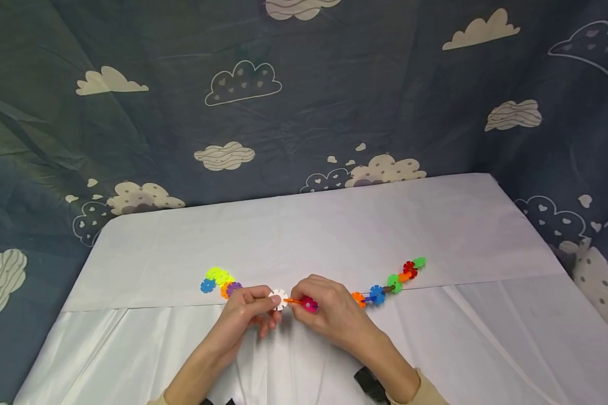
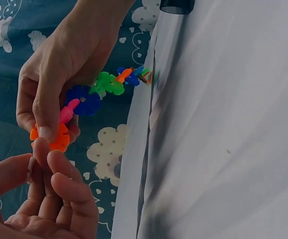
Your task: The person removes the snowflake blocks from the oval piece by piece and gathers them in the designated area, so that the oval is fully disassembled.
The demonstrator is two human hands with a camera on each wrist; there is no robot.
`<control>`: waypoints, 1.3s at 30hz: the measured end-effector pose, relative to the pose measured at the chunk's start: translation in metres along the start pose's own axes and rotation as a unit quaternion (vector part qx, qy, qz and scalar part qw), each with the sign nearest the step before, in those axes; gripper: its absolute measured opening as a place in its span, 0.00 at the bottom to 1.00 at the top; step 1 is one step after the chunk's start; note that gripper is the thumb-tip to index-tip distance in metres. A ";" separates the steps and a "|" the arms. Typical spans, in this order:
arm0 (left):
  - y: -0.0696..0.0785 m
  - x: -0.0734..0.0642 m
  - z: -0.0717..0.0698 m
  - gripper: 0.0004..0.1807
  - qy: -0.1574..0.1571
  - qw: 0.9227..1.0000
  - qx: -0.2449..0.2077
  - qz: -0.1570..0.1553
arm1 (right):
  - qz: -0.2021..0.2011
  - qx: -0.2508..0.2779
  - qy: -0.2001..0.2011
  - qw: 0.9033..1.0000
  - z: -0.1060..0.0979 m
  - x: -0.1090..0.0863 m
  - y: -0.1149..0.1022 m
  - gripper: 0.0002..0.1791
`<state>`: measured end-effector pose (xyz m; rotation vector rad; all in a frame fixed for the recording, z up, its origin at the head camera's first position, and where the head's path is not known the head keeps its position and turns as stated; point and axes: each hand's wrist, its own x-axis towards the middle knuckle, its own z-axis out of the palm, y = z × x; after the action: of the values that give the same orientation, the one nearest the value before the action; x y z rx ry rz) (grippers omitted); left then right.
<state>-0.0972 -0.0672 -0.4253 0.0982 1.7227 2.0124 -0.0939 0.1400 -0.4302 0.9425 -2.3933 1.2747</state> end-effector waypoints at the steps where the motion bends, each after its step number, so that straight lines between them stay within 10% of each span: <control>1: 0.000 0.000 0.001 0.11 0.003 1.000 0.000 -0.001 | 0.000 -0.002 0.002 1.000 0.000 0.000 0.000 0.14; 20: 0.007 0.001 -0.012 0.16 -0.002 0.996 0.084 -0.017 | 0.011 -0.002 -0.030 1.000 -0.001 -0.001 -0.003 0.13; 29: 0.017 0.001 -0.038 0.13 0.064 0.991 0.119 -0.004 | 0.017 -0.010 -0.022 1.000 -0.006 0.000 0.002 0.11; 39: 0.018 0.002 -0.069 0.07 0.196 0.953 0.230 0.000 | 0.024 -0.011 -0.011 1.000 -0.005 -0.001 0.004 0.14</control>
<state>-0.1295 -0.1309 -0.4232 -0.1604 2.4192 1.6676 -0.0962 0.1460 -0.4299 0.9011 -2.4559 1.2578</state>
